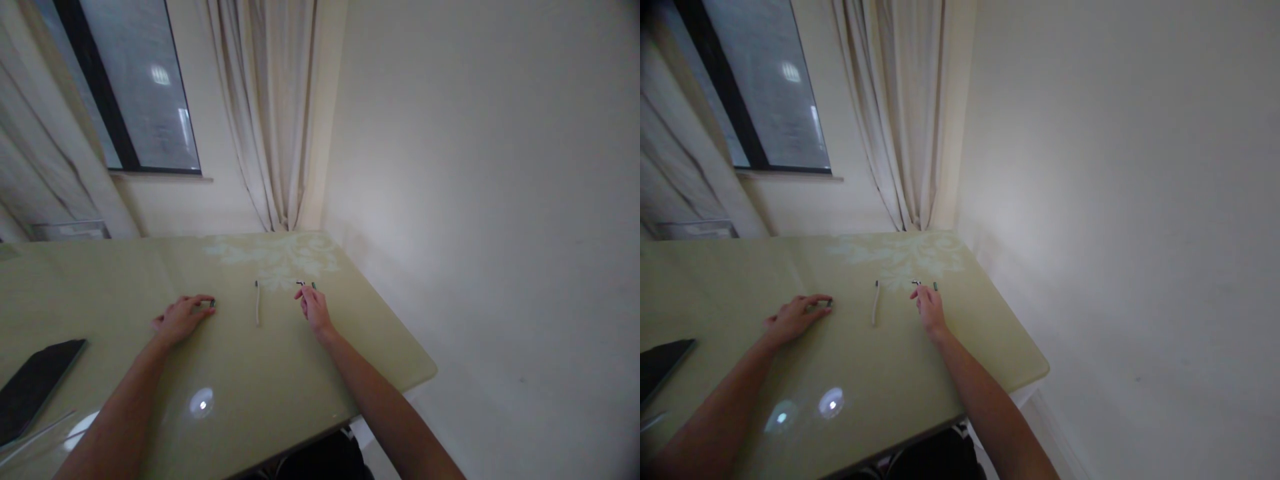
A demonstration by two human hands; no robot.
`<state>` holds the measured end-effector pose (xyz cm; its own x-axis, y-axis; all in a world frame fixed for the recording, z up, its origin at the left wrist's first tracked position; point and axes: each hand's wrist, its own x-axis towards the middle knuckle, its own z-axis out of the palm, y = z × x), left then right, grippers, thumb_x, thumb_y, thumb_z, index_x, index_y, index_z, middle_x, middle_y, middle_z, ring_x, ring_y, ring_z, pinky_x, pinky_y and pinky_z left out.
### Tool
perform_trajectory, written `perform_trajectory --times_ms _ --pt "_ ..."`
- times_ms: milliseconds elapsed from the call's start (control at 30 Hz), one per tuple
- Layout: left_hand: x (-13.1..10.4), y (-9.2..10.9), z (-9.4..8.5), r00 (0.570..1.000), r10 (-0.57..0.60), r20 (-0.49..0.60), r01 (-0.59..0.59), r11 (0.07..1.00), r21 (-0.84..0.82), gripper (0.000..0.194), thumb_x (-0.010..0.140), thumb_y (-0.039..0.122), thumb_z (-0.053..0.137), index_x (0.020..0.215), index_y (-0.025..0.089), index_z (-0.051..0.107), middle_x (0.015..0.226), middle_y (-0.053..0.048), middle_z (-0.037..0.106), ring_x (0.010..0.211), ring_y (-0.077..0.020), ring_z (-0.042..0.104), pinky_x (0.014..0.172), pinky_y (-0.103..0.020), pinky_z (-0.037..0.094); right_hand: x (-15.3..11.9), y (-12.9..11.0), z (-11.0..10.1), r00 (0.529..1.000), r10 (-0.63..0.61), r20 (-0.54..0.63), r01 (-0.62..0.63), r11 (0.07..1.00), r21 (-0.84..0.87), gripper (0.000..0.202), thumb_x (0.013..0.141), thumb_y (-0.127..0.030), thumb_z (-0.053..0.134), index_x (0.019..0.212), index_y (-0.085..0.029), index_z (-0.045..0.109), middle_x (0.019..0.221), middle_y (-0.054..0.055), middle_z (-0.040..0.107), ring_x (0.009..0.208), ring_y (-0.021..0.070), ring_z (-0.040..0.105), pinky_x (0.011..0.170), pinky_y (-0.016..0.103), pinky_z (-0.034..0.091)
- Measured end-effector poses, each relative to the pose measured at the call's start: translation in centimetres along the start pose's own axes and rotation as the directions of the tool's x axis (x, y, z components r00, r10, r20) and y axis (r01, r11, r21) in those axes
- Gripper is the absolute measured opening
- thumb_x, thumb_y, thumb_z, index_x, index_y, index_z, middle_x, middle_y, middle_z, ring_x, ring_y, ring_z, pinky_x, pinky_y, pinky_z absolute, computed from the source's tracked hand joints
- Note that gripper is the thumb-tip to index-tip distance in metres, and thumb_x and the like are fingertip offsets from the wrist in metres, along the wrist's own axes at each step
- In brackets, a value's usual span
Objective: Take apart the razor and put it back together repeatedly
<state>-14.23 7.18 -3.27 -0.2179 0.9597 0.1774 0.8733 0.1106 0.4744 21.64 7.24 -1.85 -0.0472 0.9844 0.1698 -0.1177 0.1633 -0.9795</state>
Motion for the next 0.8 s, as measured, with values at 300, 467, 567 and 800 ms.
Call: perform_trajectory --times_ms 300,467,567,800 --pt "-5.3 10.8 1.5 0.871 0.428 -0.239 -0.49 0.774 -0.4 0.044 0.08 0.057 0.073 0.112 0.027 0.075 0.095 -0.005 0.067 0.086 -0.0232 0.058 0.086 -0.037 0.048 -1.9 -1.0 1.2 0.934 0.089 0.347 -0.122 0.99 0.075 0.046 0.083 -0.061 0.07 0.089 -0.015 0.069 0.052 -0.011 0.033 0.043 0.006 0.022 0.042 0.023 0.014" --pt "-7.8 14.0 2.5 0.859 0.469 -0.205 -0.499 0.681 -0.535 0.041 0.079 0.053 0.078 0.111 0.027 0.076 0.098 -0.005 0.067 0.088 -0.0222 0.059 0.085 -0.035 0.049 -2.4 -1.1 1.6 0.885 0.128 0.448 -0.223 0.96 0.168 0.046 0.077 -0.06 0.077 0.085 -0.016 0.067 0.05 -0.012 0.03 0.044 0.0055 0.018 0.045 0.025 0.012" --pt "-8.2 14.1 2.7 0.868 0.458 -0.194 -0.478 0.66 -0.579 0.039 0.08 0.051 0.078 0.111 0.027 0.075 0.097 -0.004 0.067 0.088 -0.0218 0.059 0.086 -0.035 0.049 -2.6 -1.2 1.5 0.858 0.125 0.498 -0.237 0.957 0.169 0.044 0.078 -0.057 0.078 0.087 -0.015 0.07 0.05 -0.012 0.03 0.044 0.0055 0.018 0.046 0.025 0.012" --pt "-8.6 14.4 2.2 0.857 0.484 -0.18 -0.491 0.655 -0.575 0.044 0.078 0.052 0.081 0.113 0.027 0.075 0.096 -0.005 0.068 0.086 -0.022 0.06 0.084 -0.035 0.049 -2.7 -1.4 1.3 0.835 0.114 0.538 -0.254 0.948 0.193 0.04 0.077 -0.053 0.08 0.086 -0.015 0.072 0.05 -0.011 0.033 0.044 0.0049 0.021 0.047 0.025 0.013"
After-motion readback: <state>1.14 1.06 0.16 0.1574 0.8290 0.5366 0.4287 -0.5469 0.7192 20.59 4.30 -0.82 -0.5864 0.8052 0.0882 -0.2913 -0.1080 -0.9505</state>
